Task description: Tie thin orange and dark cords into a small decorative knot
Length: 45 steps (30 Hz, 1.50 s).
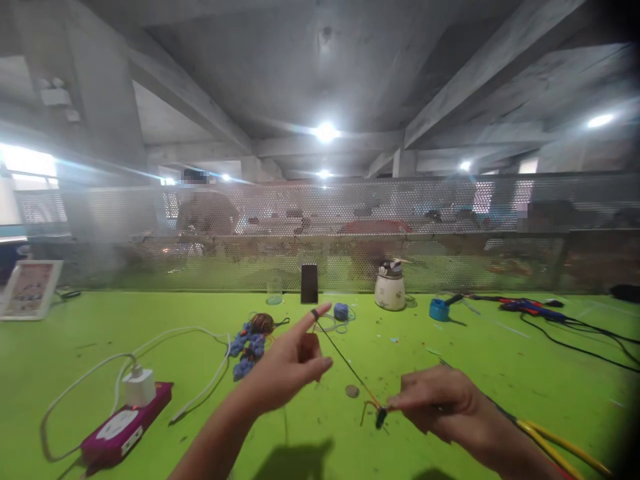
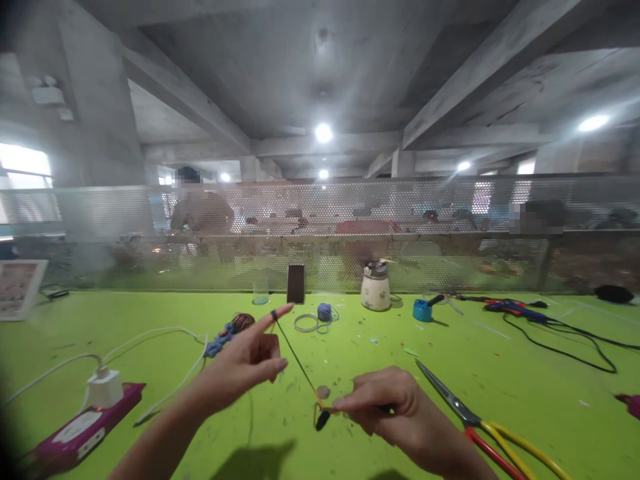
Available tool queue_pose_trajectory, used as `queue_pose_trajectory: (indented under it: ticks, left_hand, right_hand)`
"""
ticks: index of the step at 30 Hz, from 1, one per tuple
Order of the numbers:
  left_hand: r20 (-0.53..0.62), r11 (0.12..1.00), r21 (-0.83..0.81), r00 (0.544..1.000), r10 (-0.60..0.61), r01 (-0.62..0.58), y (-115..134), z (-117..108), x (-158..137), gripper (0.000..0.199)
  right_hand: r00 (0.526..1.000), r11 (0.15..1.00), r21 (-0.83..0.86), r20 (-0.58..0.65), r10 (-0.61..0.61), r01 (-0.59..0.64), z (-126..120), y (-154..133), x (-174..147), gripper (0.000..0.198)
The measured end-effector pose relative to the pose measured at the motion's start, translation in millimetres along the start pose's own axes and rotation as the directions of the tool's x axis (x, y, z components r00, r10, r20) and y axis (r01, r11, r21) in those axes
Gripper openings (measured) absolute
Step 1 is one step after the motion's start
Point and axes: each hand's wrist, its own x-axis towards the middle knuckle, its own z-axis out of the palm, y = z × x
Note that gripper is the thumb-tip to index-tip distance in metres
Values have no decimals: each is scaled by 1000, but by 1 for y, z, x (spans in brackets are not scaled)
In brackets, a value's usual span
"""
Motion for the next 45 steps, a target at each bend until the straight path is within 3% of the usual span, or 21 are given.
queue_pose_trajectory:
  ticks: [1, 3, 5, 6, 9, 12, 15, 20, 23, 28, 34, 38, 41, 43, 45]
  left_hand:
    - [-91, 985, 172, 996, 21, -6, -3, 0, 1, 41]
    - [-195, 946, 320, 981, 12, 52, -7, -1, 0, 18]
    - [-165, 952, 290, 985, -46, 93, -7, -4, -3, 32]
    - [-118, 967, 231, 990, -81, 107, -7, -5, -5, 38]
    - [77, 967, -221, 990, -114, 128, -5, -1, -10, 39]
    - [104, 797, -598, 994, -32, 88, -7, 10, -7, 38]
    - [151, 696, -701, 986, -69, 156, -13, 20, 2, 31]
    - [88, 734, -656, 984, -157, 176, -26, 21, 11, 26]
    - [33, 764, -633, 991, -131, 122, -31, 22, 8, 31]
    - [205, 799, -588, 979, -5, 127, -31, 32, 4, 75]
    - [298, 814, -542, 953, -49, 211, -39, 38, 2, 97]
    - [287, 830, -504, 953, -101, 239, -51, 38, 4, 107]
    - [221, 867, -451, 968, -121, 211, -63, 37, 9, 97]
    - [138, 901, -386, 978, -155, 197, -70, 35, 14, 76]
    - [1, 966, -199, 986, -167, 164, -72, 33, 16, 47]
  right_hand:
    - [1000, 999, -39, 1, 4, -4, 0, 0, 0, 21]
    - [1000, 996, -92, 11, 6, -5, 1, 1, 0, 21]
    - [1000, 990, -140, 26, 4, 0, 1, 2, 0, 21]
    - [999, 986, -169, 33, -3, 9, 2, 2, 0, 21]
    - [998, 969, -248, 62, 8, 8, 6, -2, 0, 21]
    - [995, 967, -254, 94, 42, -17, 14, -9, 2, 24]
    - [993, 948, -317, 114, 34, 4, 21, -15, 5, 29]
    - [992, 922, -388, 116, 41, 8, 21, -15, 4, 30]
    - [992, 915, -404, 113, 46, 4, 19, -13, 4, 28]
    - [986, 895, -446, 141, 87, -15, 20, -14, 6, 28]
    - [988, 892, -451, 125, 92, -26, 16, -6, 1, 28]
    - [996, 884, -466, 93, 16, 29, 16, 4, -7, 29]
    - [992, 868, -494, 128, 17, 49, 17, 15, -9, 28]
    - [984, 864, -494, 176, -4, 91, 18, 22, -8, 28]
    - [979, 857, -496, 201, -43, 139, 20, 28, -8, 30]
